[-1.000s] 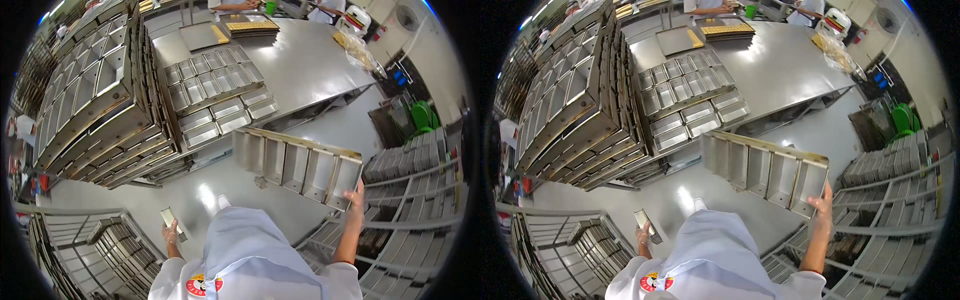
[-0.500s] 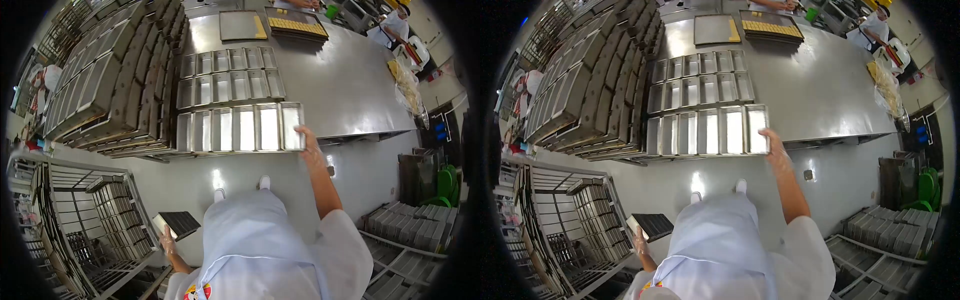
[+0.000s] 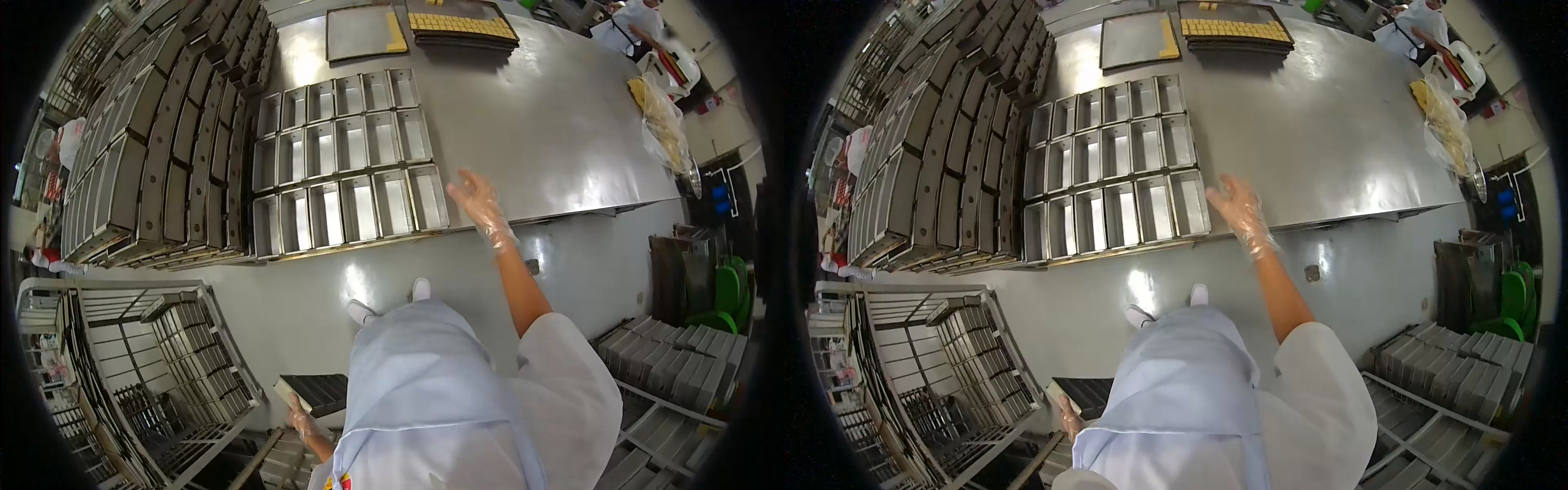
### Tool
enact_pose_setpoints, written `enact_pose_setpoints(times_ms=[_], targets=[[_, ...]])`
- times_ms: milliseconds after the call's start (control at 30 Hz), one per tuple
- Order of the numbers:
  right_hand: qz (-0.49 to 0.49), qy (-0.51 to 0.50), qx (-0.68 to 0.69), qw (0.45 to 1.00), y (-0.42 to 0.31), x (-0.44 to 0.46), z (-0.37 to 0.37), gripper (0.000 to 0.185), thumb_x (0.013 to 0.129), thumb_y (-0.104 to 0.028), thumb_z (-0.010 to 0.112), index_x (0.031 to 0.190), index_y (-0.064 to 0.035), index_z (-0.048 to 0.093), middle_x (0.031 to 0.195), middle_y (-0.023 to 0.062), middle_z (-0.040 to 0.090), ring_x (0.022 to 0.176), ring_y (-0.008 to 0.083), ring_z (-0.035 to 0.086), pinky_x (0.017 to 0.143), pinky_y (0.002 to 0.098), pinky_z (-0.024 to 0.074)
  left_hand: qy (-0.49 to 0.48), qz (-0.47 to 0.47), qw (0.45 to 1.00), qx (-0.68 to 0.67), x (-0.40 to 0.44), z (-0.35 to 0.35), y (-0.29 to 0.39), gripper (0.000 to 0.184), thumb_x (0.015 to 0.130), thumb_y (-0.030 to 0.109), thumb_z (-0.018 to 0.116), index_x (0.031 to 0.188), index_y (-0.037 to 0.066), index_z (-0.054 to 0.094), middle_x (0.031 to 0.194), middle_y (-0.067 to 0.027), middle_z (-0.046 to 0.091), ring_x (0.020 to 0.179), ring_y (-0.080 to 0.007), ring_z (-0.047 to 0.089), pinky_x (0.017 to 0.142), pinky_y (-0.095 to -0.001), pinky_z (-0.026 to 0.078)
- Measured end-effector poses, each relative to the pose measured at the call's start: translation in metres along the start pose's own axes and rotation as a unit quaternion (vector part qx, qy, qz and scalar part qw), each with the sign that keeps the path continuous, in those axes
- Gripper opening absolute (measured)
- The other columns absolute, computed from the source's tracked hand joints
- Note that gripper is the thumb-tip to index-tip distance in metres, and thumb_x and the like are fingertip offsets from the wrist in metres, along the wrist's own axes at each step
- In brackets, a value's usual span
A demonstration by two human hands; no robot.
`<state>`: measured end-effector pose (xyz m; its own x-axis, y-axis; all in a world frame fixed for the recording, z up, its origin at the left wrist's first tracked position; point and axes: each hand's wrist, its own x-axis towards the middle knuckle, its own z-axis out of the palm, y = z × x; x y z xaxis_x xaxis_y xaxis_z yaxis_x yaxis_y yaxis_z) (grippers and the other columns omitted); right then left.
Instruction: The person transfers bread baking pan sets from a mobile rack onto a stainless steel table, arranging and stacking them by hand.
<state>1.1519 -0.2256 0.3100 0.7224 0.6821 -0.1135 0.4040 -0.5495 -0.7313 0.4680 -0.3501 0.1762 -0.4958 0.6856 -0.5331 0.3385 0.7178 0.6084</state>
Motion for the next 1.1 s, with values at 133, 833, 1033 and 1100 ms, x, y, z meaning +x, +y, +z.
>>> enact_pose_setpoints(times_ms=[133,833,1033,1100], targets=[[0.015,-0.085,0.015,0.996,0.025,-0.008,0.021,0.043,0.086,-0.036,0.069,0.115,-0.0044,0.068,0.091,0.0127,0.068,0.08,0.0228,0.065,0.076,0.0392,0.0533,-0.001,-0.025,1.0,0.004,0.021,-0.005,0.003,0.091,0.082,0.067,0.062,0.132,-0.008,0.051,0.125,-0.0215,0.059,0.111,-0.0314,0.056,0.096,-0.0394,0.043],[-0.44,-0.362,0.221,0.791,-0.153,-0.078,0.052,0.094,0.076,-0.043,0.08,0.151,-0.0164,0.03,0.154,0.0124,0.034,0.138,0.0363,0.036,0.113,0.0478,0.0345,-0.125,0.271,0.954,0.024,-0.157,-0.206,0.36,0.068,0.087,0.028,0.062,0.145,-0.002,0.04,0.118,-0.0081,0.061,0.08,-0.0118,0.057,0.063,-0.0213,0.046],[-0.462,-0.544,0.34,0.613,-0.209,-0.087,0.078,0.109,0.073,-0.062,0.075,0.154,-0.0157,0.02,0.157,0.0161,0.025,0.143,0.0356,0.028,0.117,0.0497,0.0269,-0.175,0.37,0.912,0.017,-0.222,-0.13,0.499,0.076,0.088,0.043,0.059,0.145,-0.002,0.039,0.123,-0.0107,0.059,0.089,-0.0154,0.059,0.076,-0.0285,0.047],[-0.407,-0.56,0.353,0.629,-0.197,-0.081,0.067,0.109,0.075,-0.062,0.074,0.154,-0.0116,0.02,0.157,0.0167,0.026,0.143,0.0323,0.029,0.117,0.0466,0.0258,-0.23,0.378,0.897,-0.023,-0.224,-0.08,0.538,0.079,0.088,0.048,0.058,0.145,-0.003,0.039,0.124,-0.0115,0.059,0.093,-0.0167,0.06,0.081,-0.031,0.047]])
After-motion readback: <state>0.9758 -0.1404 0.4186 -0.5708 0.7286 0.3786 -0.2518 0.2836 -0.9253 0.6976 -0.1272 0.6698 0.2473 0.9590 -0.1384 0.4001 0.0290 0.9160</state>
